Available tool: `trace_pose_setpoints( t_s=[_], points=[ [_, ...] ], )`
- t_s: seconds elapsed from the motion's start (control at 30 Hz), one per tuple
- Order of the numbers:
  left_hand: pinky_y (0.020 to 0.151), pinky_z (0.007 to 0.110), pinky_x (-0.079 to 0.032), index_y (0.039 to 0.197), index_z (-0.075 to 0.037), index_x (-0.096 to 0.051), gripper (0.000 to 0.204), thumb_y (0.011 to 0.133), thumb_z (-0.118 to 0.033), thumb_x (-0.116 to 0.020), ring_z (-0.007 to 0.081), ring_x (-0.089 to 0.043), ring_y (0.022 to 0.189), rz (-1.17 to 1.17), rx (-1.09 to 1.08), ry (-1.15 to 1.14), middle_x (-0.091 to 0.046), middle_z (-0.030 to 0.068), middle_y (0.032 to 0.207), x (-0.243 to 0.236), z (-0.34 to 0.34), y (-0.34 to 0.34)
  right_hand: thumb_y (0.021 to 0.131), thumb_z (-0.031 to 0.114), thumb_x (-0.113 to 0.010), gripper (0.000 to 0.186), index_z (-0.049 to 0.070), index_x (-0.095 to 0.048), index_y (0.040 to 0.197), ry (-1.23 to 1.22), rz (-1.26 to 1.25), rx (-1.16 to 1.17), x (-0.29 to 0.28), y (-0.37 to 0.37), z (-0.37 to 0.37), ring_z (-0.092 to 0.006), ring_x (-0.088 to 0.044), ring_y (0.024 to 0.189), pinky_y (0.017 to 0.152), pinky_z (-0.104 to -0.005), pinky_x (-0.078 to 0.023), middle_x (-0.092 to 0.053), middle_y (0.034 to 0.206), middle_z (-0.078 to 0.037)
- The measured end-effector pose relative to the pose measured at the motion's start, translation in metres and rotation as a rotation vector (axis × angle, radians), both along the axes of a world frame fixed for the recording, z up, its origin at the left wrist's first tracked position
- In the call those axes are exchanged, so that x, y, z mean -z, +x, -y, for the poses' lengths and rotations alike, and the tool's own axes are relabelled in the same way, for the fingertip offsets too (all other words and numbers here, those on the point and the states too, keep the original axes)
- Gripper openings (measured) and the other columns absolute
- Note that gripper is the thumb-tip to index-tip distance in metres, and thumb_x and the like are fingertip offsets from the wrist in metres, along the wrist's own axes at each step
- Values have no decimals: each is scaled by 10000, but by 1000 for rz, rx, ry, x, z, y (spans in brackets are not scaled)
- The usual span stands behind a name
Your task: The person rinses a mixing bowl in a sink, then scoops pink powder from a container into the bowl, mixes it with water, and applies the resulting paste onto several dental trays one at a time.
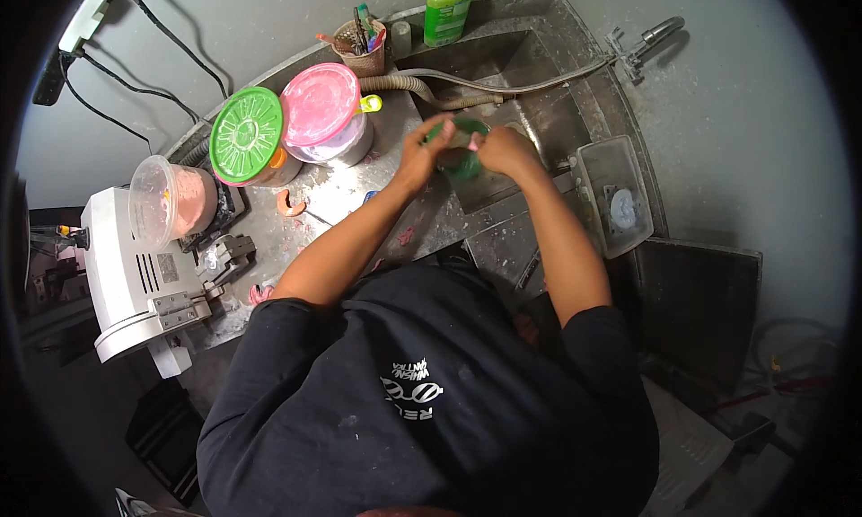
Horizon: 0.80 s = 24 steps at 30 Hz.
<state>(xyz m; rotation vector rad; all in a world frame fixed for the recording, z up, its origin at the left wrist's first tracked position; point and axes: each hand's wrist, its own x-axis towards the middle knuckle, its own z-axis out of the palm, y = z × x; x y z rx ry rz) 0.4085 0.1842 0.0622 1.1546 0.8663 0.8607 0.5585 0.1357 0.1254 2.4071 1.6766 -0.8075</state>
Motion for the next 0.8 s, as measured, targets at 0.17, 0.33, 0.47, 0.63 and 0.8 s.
trace_pose_setpoints(
  t_s=[0.17,0.33,0.47,0.63,0.8],
  points=[
    [816,310,-497,1158,-39,-667,435,867,-357,-728,200,-620,954,-13,-32,88,-646,138,1112,1,2,-4,969,329,-463,410,-2,-701,936,-82,-202,-141,-6,2,0,-408,-667,919,827,-481,-511,-683,939,-247],
    [893,315,-470,1180,-28,-651,464,876,-374,-712,219,-617,975,224,-195,-95,-649,137,1098,10,5,-2,983,384,-448,493,-37,-692,910,18,-108,-198,-6,-15,6,-426,-653,934,843,-483,-499,-671,925,-271],
    [909,310,-455,1185,-30,-650,517,860,-426,-716,211,-592,1033,13,-111,63,-647,159,1100,15,2,3,972,353,-464,440,-8,-706,903,117,49,103,-5,-22,11,-426,-658,914,843,-494,-500,-669,917,-277],
    [850,304,-477,1188,-31,-652,546,834,-435,-747,186,-610,955,69,-20,15,-669,127,1021,6,0,8,974,377,-444,476,-7,-707,872,152,91,49,-1,-11,16,-423,-664,889,817,-497,-511,-676,902,-260],
    [774,271,-495,1138,-14,-665,433,863,-341,-739,139,-622,843,149,-83,-10,-691,69,944,-8,8,12,976,379,-460,470,8,-707,826,205,88,-92,2,-6,16,-388,-682,770,735,-490,-517,-688,825,-220]
  ],
)
